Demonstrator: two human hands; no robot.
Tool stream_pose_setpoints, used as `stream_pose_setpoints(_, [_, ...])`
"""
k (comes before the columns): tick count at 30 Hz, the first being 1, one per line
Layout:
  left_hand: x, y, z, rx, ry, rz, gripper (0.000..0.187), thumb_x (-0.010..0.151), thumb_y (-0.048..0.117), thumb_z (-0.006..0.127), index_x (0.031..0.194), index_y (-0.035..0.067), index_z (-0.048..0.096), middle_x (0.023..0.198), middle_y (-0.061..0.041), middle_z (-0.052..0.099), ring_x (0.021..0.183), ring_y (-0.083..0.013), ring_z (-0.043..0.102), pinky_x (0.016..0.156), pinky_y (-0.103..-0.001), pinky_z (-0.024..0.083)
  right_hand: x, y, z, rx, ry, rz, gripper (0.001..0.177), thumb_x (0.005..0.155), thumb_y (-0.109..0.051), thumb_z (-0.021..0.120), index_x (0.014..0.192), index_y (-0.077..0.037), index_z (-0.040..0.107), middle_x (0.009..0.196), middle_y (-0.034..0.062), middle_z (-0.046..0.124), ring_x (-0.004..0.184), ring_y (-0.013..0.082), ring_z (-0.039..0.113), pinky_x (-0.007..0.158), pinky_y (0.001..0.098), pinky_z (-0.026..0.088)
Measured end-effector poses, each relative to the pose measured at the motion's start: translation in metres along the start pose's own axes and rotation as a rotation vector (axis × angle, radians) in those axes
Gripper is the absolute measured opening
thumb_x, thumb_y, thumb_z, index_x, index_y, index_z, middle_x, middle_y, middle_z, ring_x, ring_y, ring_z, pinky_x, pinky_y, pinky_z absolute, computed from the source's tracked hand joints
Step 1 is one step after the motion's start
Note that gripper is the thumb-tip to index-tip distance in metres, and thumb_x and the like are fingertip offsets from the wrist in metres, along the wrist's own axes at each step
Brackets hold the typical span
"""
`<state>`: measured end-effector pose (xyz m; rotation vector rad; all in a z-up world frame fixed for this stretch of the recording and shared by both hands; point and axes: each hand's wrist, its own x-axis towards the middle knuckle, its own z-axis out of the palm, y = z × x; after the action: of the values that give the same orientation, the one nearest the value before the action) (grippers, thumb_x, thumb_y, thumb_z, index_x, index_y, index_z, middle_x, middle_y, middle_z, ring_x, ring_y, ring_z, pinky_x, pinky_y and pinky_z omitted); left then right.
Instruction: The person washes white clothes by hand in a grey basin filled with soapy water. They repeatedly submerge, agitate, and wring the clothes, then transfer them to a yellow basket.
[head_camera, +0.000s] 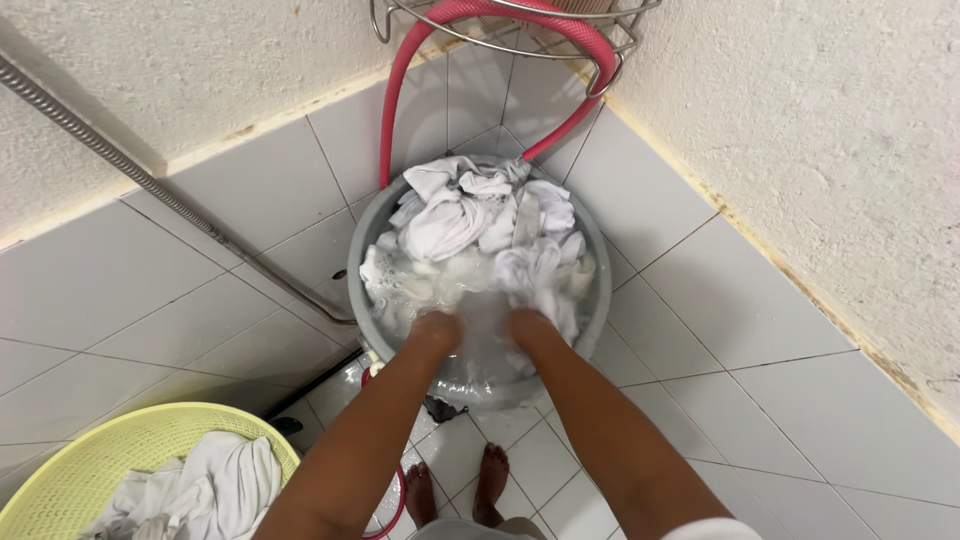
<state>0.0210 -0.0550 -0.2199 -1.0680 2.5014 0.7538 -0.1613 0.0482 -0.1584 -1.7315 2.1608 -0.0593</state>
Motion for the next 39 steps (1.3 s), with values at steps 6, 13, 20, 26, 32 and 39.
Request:
stream_pose_setpoints(6, [-0.075, 0.032, -0.107, -0.516, 0.108, 0.178, 0.062, 0.078, 0.011, 0.059, 0.140, 0.010, 0.059, 0.135, -0.020, 0.063, 0.123, -0.0347, 0.062, 0.107, -0.043, 0.047, 0.011, 0.029, -0.026, 0.155, 0.013, -0.004, 0.040, 0.093, -0.012, 0.060, 0.130, 0.002, 0.058, 0.120, 0.0206, 0.063, 0.110, 0.0362, 0.060, 0.097, 0.0462, 0.049])
stream_pose_setpoints(13, [-0.155, 0.081, -0.273, -0.989, 0.345, 0.519, 0.053, 0.088, 0.007, 0.051, 0.139, -0.007, 0.062, 0.112, -0.034, 0.065, 0.085, -0.0204, 0.052, 0.072, -0.036, 0.045, -0.021, 0.033, -0.263, 0.634, 0.485, -0.132, 0.038, 0.110, -0.032, 0.039, 0.115, -0.006, 0.066, 0.094, 0.0113, 0.058, 0.086, 0.0210, 0.054, 0.090, 0.0353, 0.045])
stream_pose_setpoints(20, [-0.223, 0.098, -0.404, -0.769, 0.681, 0.722, 0.031, 0.095, 0.014, 0.060, 0.124, 0.003, 0.060, 0.101, -0.015, 0.070, 0.087, -0.0219, 0.067, 0.074, -0.038, 0.054, -0.105, -0.040, -0.372, 0.699, 0.732, -0.341, 0.027, 0.104, -0.034, 0.056, 0.103, -0.008, 0.063, 0.097, 0.0051, 0.059, 0.087, 0.0182, 0.055, 0.079, 0.0368, 0.048])
stream_pose_setpoints(26, [-0.233, 0.072, -0.386, -0.967, 0.471, 0.646, 0.055, 0.089, 0.024, 0.065, 0.139, 0.007, 0.048, 0.108, -0.010, 0.070, 0.087, -0.0140, 0.069, 0.069, -0.034, 0.056, -0.128, -0.084, -0.401, 0.507, 0.475, -0.295, 0.018, 0.094, -0.030, 0.070, 0.101, -0.013, 0.067, 0.100, 0.0030, 0.064, 0.089, 0.0194, 0.062, 0.081, 0.0383, 0.050])
stream_pose_setpoints(32, [-0.103, 0.023, -0.229, -0.394, 0.413, 0.150, 0.061, 0.090, 0.054, 0.074, 0.108, -0.004, 0.074, 0.097, -0.023, 0.078, 0.084, -0.0278, 0.074, 0.080, -0.044, 0.057, -0.039, -0.046, -0.243, 0.345, 0.191, -0.281, 0.020, 0.079, -0.018, 0.079, 0.096, -0.016, 0.069, 0.100, 0.0035, 0.072, 0.097, 0.0195, 0.070, 0.086, 0.0393, 0.056])
stream_pose_setpoints(39, [-0.038, 0.021, -0.019, 0.098, 0.027, 0.007, 0.043, 0.102, 0.019, 0.047, 0.143, 0.019, 0.059, 0.128, -0.015, 0.071, 0.117, -0.0327, 0.071, 0.099, -0.049, 0.055, 0.021, -0.003, 0.016, -0.110, 0.042, 0.043, 0.031, 0.106, -0.026, 0.050, 0.132, -0.009, 0.058, 0.145, 0.0274, 0.048, 0.135, 0.0433, 0.043, 0.111, 0.0668, 0.031])
